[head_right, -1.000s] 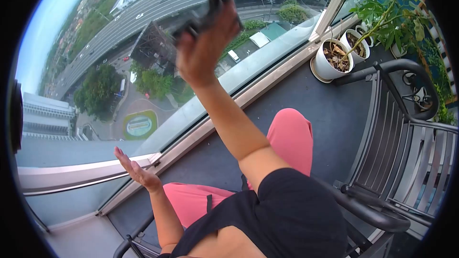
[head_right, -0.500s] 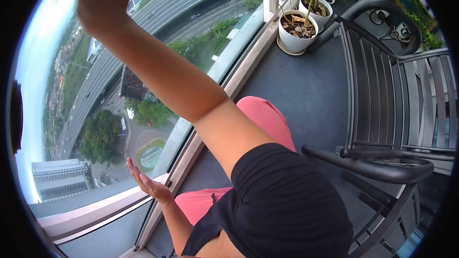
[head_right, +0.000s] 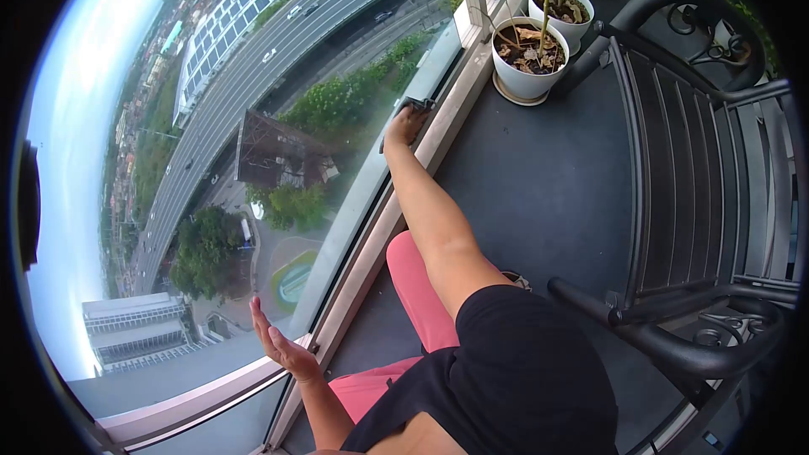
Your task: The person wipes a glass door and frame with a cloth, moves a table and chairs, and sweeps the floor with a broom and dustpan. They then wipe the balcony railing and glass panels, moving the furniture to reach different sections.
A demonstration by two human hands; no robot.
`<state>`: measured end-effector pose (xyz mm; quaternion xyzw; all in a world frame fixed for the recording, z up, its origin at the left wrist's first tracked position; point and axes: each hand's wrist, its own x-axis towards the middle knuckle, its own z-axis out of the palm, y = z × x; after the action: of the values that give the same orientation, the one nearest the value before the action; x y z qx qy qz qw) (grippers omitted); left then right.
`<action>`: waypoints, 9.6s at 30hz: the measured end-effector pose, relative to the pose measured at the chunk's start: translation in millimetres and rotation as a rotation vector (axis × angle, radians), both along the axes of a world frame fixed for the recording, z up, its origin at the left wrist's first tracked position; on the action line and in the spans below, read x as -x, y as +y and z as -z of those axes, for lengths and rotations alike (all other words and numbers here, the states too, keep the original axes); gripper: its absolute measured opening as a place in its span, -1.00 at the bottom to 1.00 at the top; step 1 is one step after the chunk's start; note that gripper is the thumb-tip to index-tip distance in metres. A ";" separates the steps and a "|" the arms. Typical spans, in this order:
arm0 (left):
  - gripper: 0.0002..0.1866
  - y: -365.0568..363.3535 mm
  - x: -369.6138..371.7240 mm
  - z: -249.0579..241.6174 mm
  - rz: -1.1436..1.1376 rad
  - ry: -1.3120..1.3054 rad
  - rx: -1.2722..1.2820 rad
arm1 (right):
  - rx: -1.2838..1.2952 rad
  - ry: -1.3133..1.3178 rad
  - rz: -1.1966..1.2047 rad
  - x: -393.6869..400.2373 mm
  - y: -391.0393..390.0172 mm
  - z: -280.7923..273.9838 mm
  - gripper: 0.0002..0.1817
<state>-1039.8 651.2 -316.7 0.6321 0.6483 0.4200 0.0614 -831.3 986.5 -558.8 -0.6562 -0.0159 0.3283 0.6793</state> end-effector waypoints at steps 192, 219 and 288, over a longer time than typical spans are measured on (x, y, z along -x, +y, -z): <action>-0.35 -68.4 -126.1 -290.4 0.698 -0.319 1.445 | -0.237 0.675 0.145 -277.7 -718.6 -568.9 -0.45; -0.42 -108.7 -292.8 -309.4 0.799 0.256 1.319 | -0.363 0.706 0.232 -466.5 -791.0 -524.4 -0.42; -0.16 -218.0 -226.1 -152.3 1.518 2.121 1.205 | -1.082 0.184 2.242 440.7 -674.6 -617.2 -0.34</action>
<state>-813.7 433.2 -164.4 0.7057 -0.0246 -0.7078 0.0167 -1272.0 311.9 58.4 0.0803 0.4664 -0.4351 0.7660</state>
